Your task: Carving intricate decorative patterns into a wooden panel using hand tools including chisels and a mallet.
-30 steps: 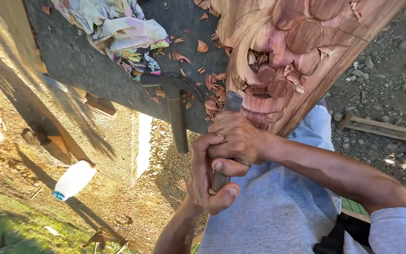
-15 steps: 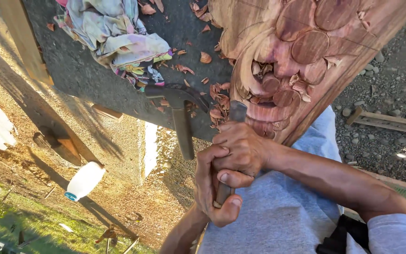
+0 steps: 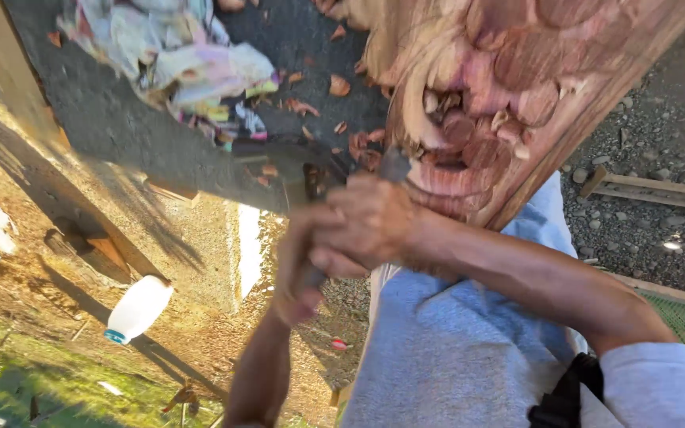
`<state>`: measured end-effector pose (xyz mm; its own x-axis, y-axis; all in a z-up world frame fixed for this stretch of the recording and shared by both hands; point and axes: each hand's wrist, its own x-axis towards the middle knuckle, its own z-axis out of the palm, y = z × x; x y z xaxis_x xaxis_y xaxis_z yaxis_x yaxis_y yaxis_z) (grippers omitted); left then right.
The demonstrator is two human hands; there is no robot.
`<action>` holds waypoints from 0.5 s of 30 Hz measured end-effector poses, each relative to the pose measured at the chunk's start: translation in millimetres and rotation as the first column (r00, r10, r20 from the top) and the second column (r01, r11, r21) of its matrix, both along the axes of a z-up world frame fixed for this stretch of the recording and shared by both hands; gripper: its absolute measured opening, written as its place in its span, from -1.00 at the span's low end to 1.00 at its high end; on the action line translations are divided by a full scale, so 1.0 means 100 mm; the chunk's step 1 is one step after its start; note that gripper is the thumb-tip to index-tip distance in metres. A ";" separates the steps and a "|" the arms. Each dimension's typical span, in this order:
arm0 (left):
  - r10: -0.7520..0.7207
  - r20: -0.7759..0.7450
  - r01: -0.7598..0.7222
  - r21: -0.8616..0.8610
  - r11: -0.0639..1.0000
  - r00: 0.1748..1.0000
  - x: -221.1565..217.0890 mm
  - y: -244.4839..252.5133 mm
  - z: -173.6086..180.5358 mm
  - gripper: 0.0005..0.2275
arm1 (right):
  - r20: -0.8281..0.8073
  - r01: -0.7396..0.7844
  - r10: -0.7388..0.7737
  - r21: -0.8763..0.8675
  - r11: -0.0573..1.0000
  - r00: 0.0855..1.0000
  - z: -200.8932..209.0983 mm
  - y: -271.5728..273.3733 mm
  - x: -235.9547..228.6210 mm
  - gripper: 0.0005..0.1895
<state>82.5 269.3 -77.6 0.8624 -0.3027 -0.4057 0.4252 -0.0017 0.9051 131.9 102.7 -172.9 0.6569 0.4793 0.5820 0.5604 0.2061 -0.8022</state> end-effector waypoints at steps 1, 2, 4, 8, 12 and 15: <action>-0.031 -0.086 0.021 -0.117 0.993 0.996 0.17 0.12 0.02 -0.30 | 0.032 0.113 -0.110 -0.092 0.989 0.993 0.01 0.08 -0.01 -0.69; -0.026 -0.077 0.017 -0.122 0.992 0.997 0.17 0.07 0.07 -0.30 | 0.041 0.109 -0.105 -0.096 0.989 0.994 0.03 0.07 -0.01 -0.69; -0.071 -0.008 0.069 -0.122 0.990 0.997 0.20 -0.05 0.15 -0.36 | -0.021 0.232 -0.234 -0.061 0.971 0.972 0.08 0.04 0.01 -0.75; -0.118 0.047 0.114 0.066 0.991 0.992 -0.11 -0.27 0.22 -0.33 | 0.070 0.141 -0.139 -0.037 0.989 0.988 0.24 -0.26 -0.21 -0.74; -0.212 0.250 0.181 0.144 0.973 0.945 -0.27 -0.49 0.43 -0.38 | 0.074 0.156 -0.170 0.162 0.974 0.983 0.40 -0.41 -0.35 -0.65; -0.164 0.194 0.125 0.195 0.973 0.967 -0.36 -0.56 0.40 -0.37 | 0.042 0.045 -0.054 0.200 0.979 0.998 0.16 -0.32 -0.23 -0.66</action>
<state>46.0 213.7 -37.5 0.8857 -0.3689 -0.2817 0.2113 -0.2199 0.9524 108.8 71.2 -156.7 0.6463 0.3185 0.6934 0.6103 0.3298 -0.7203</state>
